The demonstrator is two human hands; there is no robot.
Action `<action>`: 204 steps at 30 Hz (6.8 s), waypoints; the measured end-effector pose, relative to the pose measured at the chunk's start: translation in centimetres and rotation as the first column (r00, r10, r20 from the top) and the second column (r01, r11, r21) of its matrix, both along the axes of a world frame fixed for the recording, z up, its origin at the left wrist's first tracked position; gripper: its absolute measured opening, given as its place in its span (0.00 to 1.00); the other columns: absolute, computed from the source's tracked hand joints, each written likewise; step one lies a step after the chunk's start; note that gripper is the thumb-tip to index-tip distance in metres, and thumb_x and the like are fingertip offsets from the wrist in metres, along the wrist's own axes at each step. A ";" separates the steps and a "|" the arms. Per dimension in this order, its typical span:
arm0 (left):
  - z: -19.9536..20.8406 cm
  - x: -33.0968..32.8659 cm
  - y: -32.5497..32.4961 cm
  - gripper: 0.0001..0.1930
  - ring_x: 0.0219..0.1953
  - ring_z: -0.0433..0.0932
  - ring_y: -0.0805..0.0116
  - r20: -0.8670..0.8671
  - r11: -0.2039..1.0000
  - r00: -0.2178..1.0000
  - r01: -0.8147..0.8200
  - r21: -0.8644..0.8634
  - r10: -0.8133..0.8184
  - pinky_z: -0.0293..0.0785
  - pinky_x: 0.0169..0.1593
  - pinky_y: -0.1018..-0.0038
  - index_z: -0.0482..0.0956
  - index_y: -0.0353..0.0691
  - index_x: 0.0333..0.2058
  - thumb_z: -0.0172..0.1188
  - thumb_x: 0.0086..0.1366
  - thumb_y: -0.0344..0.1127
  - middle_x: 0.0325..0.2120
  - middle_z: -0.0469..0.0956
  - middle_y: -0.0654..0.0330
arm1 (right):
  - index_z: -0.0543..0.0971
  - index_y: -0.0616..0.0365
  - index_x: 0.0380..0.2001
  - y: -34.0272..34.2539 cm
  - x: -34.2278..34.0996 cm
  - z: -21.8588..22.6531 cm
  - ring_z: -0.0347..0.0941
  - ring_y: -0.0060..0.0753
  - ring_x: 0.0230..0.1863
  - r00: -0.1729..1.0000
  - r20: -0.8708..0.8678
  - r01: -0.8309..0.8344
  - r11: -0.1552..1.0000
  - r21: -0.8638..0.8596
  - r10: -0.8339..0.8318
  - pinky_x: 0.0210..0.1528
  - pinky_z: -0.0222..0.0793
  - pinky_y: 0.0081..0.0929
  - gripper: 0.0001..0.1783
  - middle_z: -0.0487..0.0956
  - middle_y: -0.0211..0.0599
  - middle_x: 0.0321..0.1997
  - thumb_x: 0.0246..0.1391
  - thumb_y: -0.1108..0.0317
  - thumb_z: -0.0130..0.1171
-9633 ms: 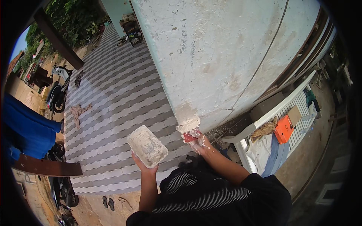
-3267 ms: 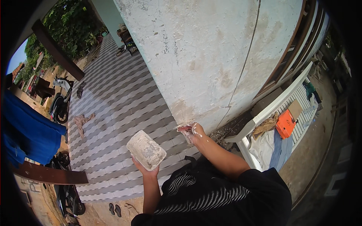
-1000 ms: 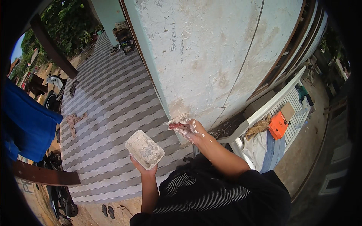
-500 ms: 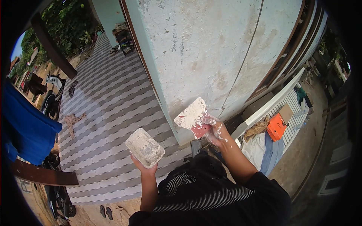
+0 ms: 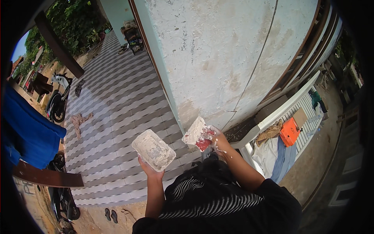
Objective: Repairing a damaged wall by applying plaster or filler with a spatula.
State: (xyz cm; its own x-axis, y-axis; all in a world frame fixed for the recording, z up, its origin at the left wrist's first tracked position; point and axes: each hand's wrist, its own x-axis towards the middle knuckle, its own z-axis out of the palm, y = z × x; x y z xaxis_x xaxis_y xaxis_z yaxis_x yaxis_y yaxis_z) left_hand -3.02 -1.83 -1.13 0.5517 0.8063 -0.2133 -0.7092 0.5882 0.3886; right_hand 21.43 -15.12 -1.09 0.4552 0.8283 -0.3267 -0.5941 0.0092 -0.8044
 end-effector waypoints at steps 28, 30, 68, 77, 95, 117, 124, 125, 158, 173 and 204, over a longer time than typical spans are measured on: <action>4.2 0.8 -0.5 0.39 0.56 0.66 0.54 -0.158 0.939 0.987 0.089 0.332 -0.037 0.67 0.55 0.58 0.53 0.42 0.62 0.43 0.59 0.62 0.56 0.63 0.53 | 0.73 0.55 0.36 5.6 -4.4 13.7 0.73 0.53 0.28 -0.159 0.929 -0.431 0.823 -0.370 0.334 0.30 0.68 0.43 0.16 0.76 0.47 0.23 0.40 0.68 0.60; 4.0 1.1 -0.8 0.39 0.56 0.66 0.54 -0.172 0.939 0.984 0.092 0.332 -0.036 0.67 0.56 0.58 0.53 0.43 0.61 0.43 0.59 0.62 0.56 0.63 0.53 | 0.73 0.56 0.36 6.1 -4.5 13.9 0.74 0.54 0.28 -0.172 0.913 -0.458 0.791 -0.406 0.369 0.31 0.68 0.44 0.16 0.76 0.47 0.23 0.39 0.68 0.60; -0.4 2.2 -2.3 0.51 0.58 0.61 0.49 -0.021 0.786 0.875 -0.424 0.449 0.484 0.62 0.59 0.53 0.46 0.44 0.63 0.55 0.48 0.68 0.58 0.57 0.54 | 0.70 0.66 0.46 5.0 -7.7 4.9 0.75 0.28 0.38 0.976 -0.193 -0.094 0.995 0.044 0.100 0.40 0.75 0.26 0.14 0.76 0.37 0.39 0.55 0.74 0.54; -2.1 2.0 -1.7 0.53 0.59 0.60 0.50 -0.089 0.763 0.867 -0.378 0.524 0.490 0.59 0.61 0.54 0.45 0.42 0.63 0.55 0.47 0.68 0.58 0.56 0.54 | 0.71 0.66 0.44 4.2 -8.9 4.1 0.77 0.29 0.38 0.954 -0.242 -0.172 0.984 0.045 0.178 0.36 0.77 0.27 0.13 0.77 0.39 0.39 0.55 0.72 0.54; -1.1 1.2 0.2 0.44 0.59 0.62 0.54 -0.141 0.830 0.864 -0.401 0.388 0.484 0.62 0.60 0.57 0.47 0.42 0.62 0.50 0.55 0.64 0.58 0.58 0.54 | 0.70 0.60 0.47 -1.8 -0.7 -9.9 0.75 0.33 0.43 0.784 -0.579 0.290 0.957 0.027 -0.222 0.44 0.73 0.31 0.16 0.76 0.38 0.44 0.53 0.73 0.53; -0.7 0.5 -0.2 0.44 0.58 0.63 0.56 -0.216 0.830 0.830 -0.419 0.368 0.514 0.62 0.59 0.60 0.48 0.43 0.62 0.50 0.55 0.65 0.57 0.59 0.55 | 0.70 0.67 0.42 3.5 -2.3 -3.5 0.75 0.40 0.41 0.747 -0.539 0.417 0.906 -0.076 -0.390 0.46 0.74 0.36 0.14 0.76 0.48 0.39 0.59 0.68 0.41; -0.8 0.8 -0.4 0.39 0.59 0.62 0.54 -0.220 0.837 0.839 -0.399 0.376 0.498 0.63 0.59 0.57 0.49 0.46 0.63 0.42 0.59 0.63 0.58 0.59 0.56 | 0.66 0.75 0.43 4.9 -0.4 -1.4 0.71 0.50 0.47 0.797 -0.486 0.359 0.928 -0.097 -0.359 0.56 0.66 0.44 0.19 0.73 0.61 0.44 0.61 0.69 0.29; -0.7 0.8 -0.4 0.39 0.59 0.62 0.54 -0.227 0.838 0.837 -0.398 0.373 0.498 0.63 0.59 0.57 0.49 0.46 0.63 0.42 0.59 0.63 0.58 0.59 0.56 | 0.65 0.75 0.42 5.2 -0.2 -0.8 0.71 0.51 0.48 0.792 -0.489 0.360 0.926 -0.111 -0.366 0.56 0.66 0.45 0.20 0.73 0.62 0.44 0.61 0.68 0.28; -1.0 1.2 -1.3 0.38 0.58 0.63 0.53 -0.272 0.865 0.834 -0.400 0.302 0.480 0.62 0.60 0.56 0.48 0.45 0.63 0.40 0.60 0.62 0.58 0.60 0.54 | 0.64 0.77 0.44 4.7 0.6 3.8 0.69 0.52 0.50 0.792 -0.527 0.391 0.919 0.052 -0.308 0.58 0.64 0.45 0.22 0.73 0.60 0.46 0.62 0.65 0.29; -0.7 2.2 -1.7 0.37 0.58 0.63 0.54 -0.228 0.879 0.870 -0.359 0.313 0.437 0.63 0.59 0.57 0.49 0.45 0.63 0.40 0.62 0.61 0.58 0.59 0.55 | 0.65 0.70 0.47 5.5 1.4 -5.0 0.72 0.49 0.47 0.767 -0.602 0.269 0.963 -0.013 -0.222 0.54 0.70 0.45 0.16 0.71 0.57 0.47 0.59 0.72 0.34; -0.5 1.8 -2.0 0.36 0.58 0.63 0.53 -0.193 0.882 0.895 -0.323 0.342 0.403 0.62 0.59 0.56 0.49 0.45 0.63 0.37 0.62 0.60 0.58 0.60 0.54 | 0.67 0.67 0.44 1.4 -0.8 -3.2 0.72 0.48 0.47 0.735 -0.642 0.256 0.966 -0.032 -0.216 0.53 0.71 0.44 0.14 0.73 0.50 0.44 0.52 0.78 0.49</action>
State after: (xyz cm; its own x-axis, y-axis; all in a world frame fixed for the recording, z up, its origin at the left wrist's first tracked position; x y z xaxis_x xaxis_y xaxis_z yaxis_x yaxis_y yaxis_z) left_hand -1.19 -3.78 -1.67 0.1674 0.9855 -0.0271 -0.7048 0.1388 0.6957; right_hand 20.67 -13.76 -4.34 0.3417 0.7478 -0.5693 -0.9392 0.2504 -0.2348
